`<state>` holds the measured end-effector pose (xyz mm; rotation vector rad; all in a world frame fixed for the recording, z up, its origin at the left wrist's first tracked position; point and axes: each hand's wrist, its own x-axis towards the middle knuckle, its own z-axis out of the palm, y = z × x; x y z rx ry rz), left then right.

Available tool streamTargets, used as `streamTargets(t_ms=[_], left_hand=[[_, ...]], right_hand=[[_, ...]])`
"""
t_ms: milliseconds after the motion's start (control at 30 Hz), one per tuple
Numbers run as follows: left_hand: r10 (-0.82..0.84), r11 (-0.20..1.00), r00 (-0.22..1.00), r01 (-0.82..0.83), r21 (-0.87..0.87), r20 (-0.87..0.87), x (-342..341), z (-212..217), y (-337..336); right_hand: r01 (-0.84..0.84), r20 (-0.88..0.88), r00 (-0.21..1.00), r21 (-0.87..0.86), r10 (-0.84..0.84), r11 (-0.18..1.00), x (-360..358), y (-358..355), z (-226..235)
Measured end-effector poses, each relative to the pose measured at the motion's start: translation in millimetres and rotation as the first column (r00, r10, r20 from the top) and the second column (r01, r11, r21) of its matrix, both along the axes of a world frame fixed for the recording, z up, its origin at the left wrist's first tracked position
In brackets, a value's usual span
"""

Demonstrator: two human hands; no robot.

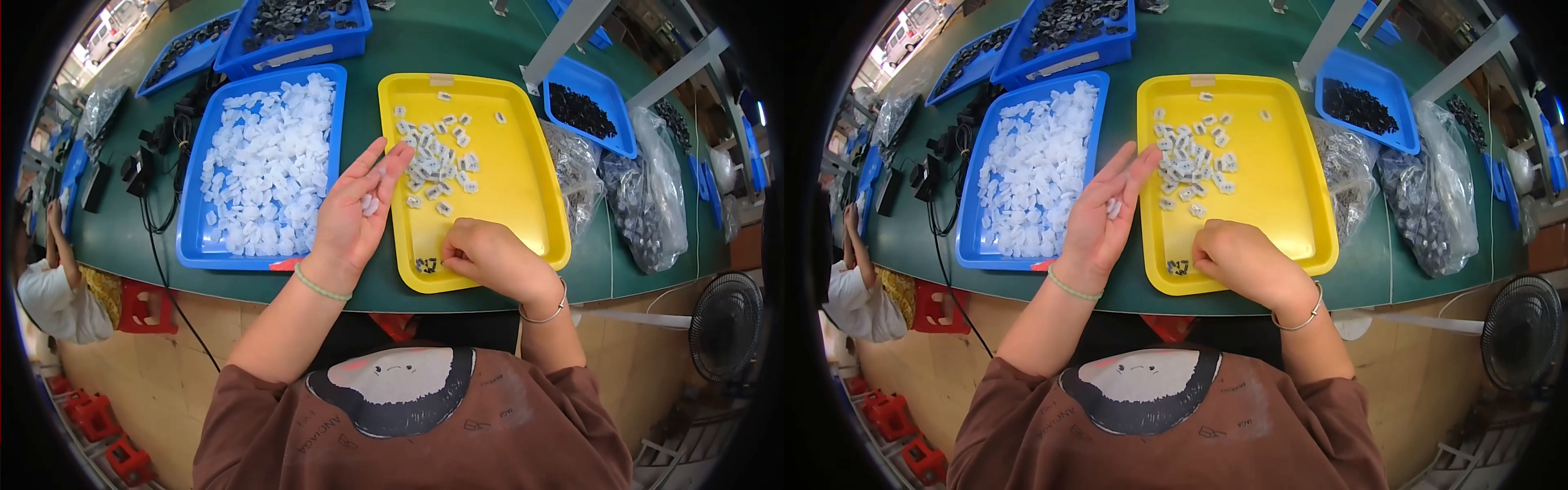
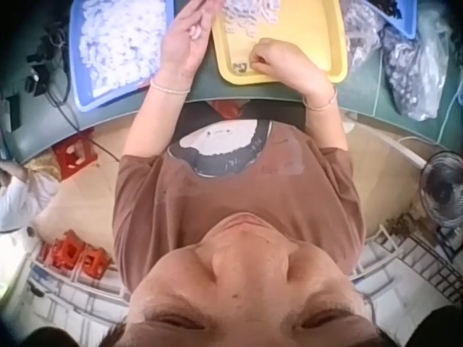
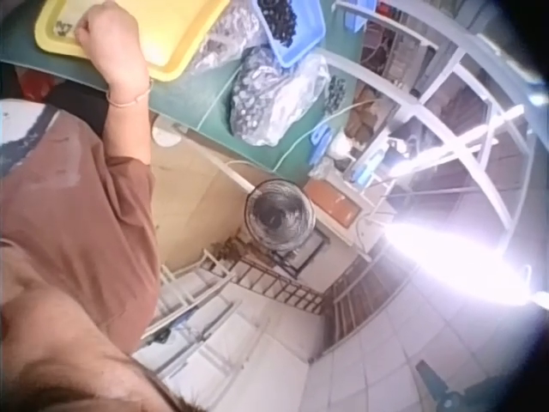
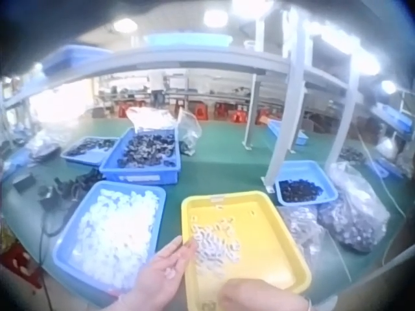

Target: The person assembles small components by picking silicone pieces, plastic frames, and small black inserts from trays and fitting them together by hand.

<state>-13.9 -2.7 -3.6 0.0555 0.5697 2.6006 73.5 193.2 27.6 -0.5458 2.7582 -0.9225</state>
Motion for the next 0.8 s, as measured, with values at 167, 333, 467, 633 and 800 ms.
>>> streamTargets(t_ms=[167, 333, 467, 633, 800], left_hand=[[0.038, 0.984, 0.997, -0.025, -0.177, 0.074, 3, 7, 2], [-0.013, 0.931, 0.997, -0.017, -0.366, -0.08, 7, 1, 0], [-0.038, 0.927, 0.995, 0.001, -0.374, -0.092, 8, 13, 3], [-0.102, 0.842, 0.961, -0.054, -0.536, -0.257, 15, 15, 5], [-0.098, 0.778, 0.925, -0.159, -0.607, -0.367, 16, 4, 3]], right_hand=[[-0.015, -0.068, 0.997, 0.111, 0.023, 0.994, 2, 0, 3], [0.186, 0.047, 0.982, -0.039, -0.184, 0.982, -1, -1, 13], [0.287, 0.105, 0.958, -0.279, -0.268, 0.917, -1, -3, 10], [0.258, -0.061, 0.944, -0.48, -0.326, 0.838, -5, -10, 7], [0.326, 0.015, 0.9, -0.685, -0.435, 0.651, -7, -26, 2]])
